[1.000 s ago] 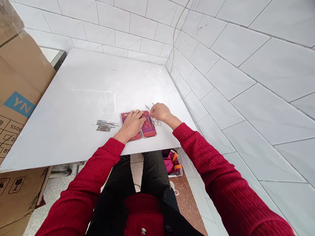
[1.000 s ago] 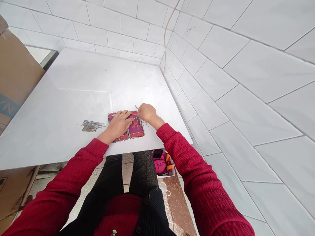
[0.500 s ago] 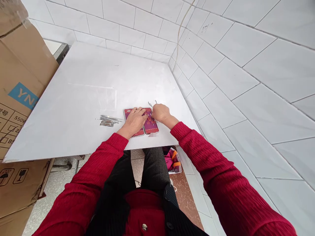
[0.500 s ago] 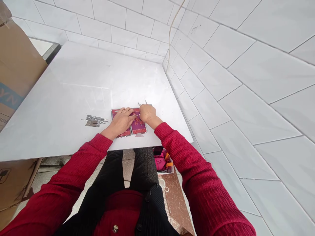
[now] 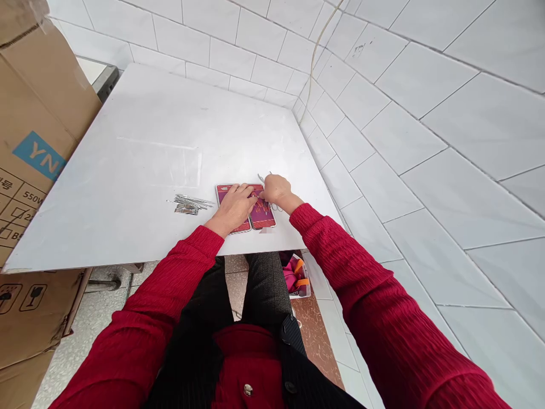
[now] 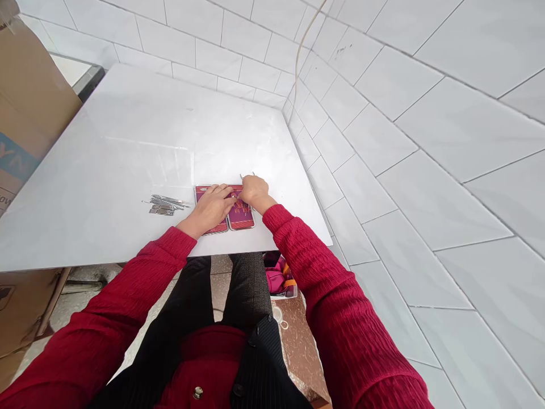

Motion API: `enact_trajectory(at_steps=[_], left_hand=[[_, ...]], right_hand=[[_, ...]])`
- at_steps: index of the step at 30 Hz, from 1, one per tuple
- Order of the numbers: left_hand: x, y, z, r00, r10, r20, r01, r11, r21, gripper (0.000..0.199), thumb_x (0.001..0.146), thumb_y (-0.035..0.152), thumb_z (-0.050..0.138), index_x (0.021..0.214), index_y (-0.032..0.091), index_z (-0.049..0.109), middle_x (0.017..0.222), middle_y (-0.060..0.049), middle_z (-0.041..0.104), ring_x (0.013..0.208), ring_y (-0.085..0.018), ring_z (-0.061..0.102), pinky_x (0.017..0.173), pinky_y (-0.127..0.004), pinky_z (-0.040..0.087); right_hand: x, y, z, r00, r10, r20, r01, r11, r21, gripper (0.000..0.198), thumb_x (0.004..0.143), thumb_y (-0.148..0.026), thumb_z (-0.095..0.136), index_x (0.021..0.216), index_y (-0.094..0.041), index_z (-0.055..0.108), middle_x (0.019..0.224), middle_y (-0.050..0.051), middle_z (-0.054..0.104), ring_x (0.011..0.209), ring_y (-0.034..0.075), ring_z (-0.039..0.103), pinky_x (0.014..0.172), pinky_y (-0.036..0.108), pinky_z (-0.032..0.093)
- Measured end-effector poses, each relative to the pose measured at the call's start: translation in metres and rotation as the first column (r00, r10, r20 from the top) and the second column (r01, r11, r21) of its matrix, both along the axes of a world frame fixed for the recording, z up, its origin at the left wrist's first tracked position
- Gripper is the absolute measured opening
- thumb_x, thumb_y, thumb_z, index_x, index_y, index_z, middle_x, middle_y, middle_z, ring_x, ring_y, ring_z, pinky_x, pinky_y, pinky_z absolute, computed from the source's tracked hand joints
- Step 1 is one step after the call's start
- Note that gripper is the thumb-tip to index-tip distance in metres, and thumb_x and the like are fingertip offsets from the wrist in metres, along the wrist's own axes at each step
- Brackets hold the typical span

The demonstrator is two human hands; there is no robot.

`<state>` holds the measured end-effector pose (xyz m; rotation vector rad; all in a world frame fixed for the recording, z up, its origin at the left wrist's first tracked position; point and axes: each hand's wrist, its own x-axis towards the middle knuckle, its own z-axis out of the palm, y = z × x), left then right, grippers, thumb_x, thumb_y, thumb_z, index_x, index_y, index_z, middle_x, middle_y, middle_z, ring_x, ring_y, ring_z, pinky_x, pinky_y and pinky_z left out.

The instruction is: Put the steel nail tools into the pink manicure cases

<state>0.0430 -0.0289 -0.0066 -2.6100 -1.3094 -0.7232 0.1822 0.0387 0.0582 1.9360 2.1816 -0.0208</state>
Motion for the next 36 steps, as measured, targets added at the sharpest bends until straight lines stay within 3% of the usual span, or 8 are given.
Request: enact_trajectory(at_steps=[11, 16, 19, 26, 29, 33, 36], left_hand=[[0.000, -0.001, 0.000, 1.000, -0.002, 0.008, 0.002, 1.000, -0.019, 0.032, 0.101, 0.017, 0.044, 0.111, 0.015, 0.074, 0.118, -0.015, 0.067, 0.116, -0.030, 0.055, 0.099, -0.047, 0.044], [0.000, -0.002, 0.001, 1.000, 0.005, 0.007, -0.005, 1.000, -0.026, 0.030, 0.101, 0.016, 0.044, 0.110, 0.016, 0.073, 0.116, -0.014, 0.066, 0.116, -0.029, 0.055, 0.096, -0.046, 0.045], [0.000, -0.001, 0.001, 1.000, 0.006, -0.013, -0.006, 1.000, -0.026, 0.032, 0.102, 0.017, 0.042, 0.110, 0.016, 0.073, 0.117, -0.014, 0.066, 0.116, -0.029, 0.055, 0.096, -0.045, 0.045], [0.000, -0.001, 0.002, 1.000, -0.002, 0.006, 0.002, 0.999, -0.039, 0.028, 0.099, 0.016, 0.047, 0.110, 0.016, 0.073, 0.117, -0.015, 0.066, 0.117, -0.029, 0.056, 0.098, -0.046, 0.046], [0.000, -0.001, 0.004, 1.000, -0.010, 0.002, 0.010, 0.999, -0.042, 0.027, 0.098, 0.015, 0.048, 0.107, 0.016, 0.073, 0.119, -0.014, 0.066, 0.119, -0.029, 0.055, 0.099, -0.046, 0.046], [0.000, -0.001, 0.005, 1.000, -0.017, 0.003, 0.017, 0.999, -0.040, 0.028, 0.099, 0.015, 0.046, 0.105, 0.017, 0.073, 0.117, -0.014, 0.066, 0.117, -0.029, 0.056, 0.099, -0.047, 0.047], [-0.001, 0.000, 0.004, 1.000, -0.014, 0.013, 0.014, 0.999, -0.033, 0.029, 0.099, 0.015, 0.045, 0.105, 0.018, 0.074, 0.119, -0.014, 0.066, 0.117, -0.029, 0.056, 0.099, -0.048, 0.047]], right_hand=[[0.009, 0.004, 0.008, 0.996, -0.014, -0.093, 0.020, 0.998, 0.054, 0.023, 0.089, -0.030, 0.065, 0.104, -0.015, 0.074, 0.097, 0.014, 0.077, 0.094, 0.025, 0.072, 0.072, 0.027, 0.050], [0.021, 0.003, 0.009, 0.993, -0.022, -0.116, 0.028, 0.998, 0.050, 0.032, 0.091, -0.040, 0.064, 0.105, -0.013, 0.074, 0.092, 0.014, 0.077, 0.090, 0.026, 0.072, 0.068, 0.028, 0.050], [0.025, 0.002, 0.006, 0.989, -0.049, -0.138, 0.058, 0.997, 0.059, 0.029, 0.090, -0.037, 0.064, 0.103, -0.012, 0.075, 0.089, 0.014, 0.077, 0.086, 0.026, 0.072, 0.065, 0.028, 0.050], [0.025, 0.004, 0.005, 0.900, -0.164, -0.405, 0.098, 0.979, -0.177, 0.019, 0.090, -0.019, 0.059, 0.079, -0.013, 0.074, 0.077, 0.008, 0.077, 0.066, 0.015, 0.070, 0.061, 0.021, 0.050], [0.027, 0.012, 0.005, 0.865, -0.155, -0.478, 0.104, 0.986, -0.131, 0.024, 0.094, -0.024, 0.055, 0.084, -0.013, 0.074, 0.081, 0.007, 0.078, 0.066, 0.014, 0.070, 0.063, 0.021, 0.050], [0.036, 0.027, 0.009, 0.907, -0.081, -0.413, 0.117, 0.991, 0.061, 0.027, 0.097, -0.030, 0.054, 0.087, -0.016, 0.075, 0.081, 0.007, 0.077, 0.069, 0.015, 0.068, 0.065, 0.023, 0.049], [0.044, 0.034, 0.010, 0.931, -0.125, -0.343, 0.141, 0.990, 0.020, 0.025, 0.096, -0.031, 0.057, 0.086, -0.015, 0.074, 0.079, 0.008, 0.076, 0.072, 0.017, 0.068, 0.066, 0.023, 0.048]])
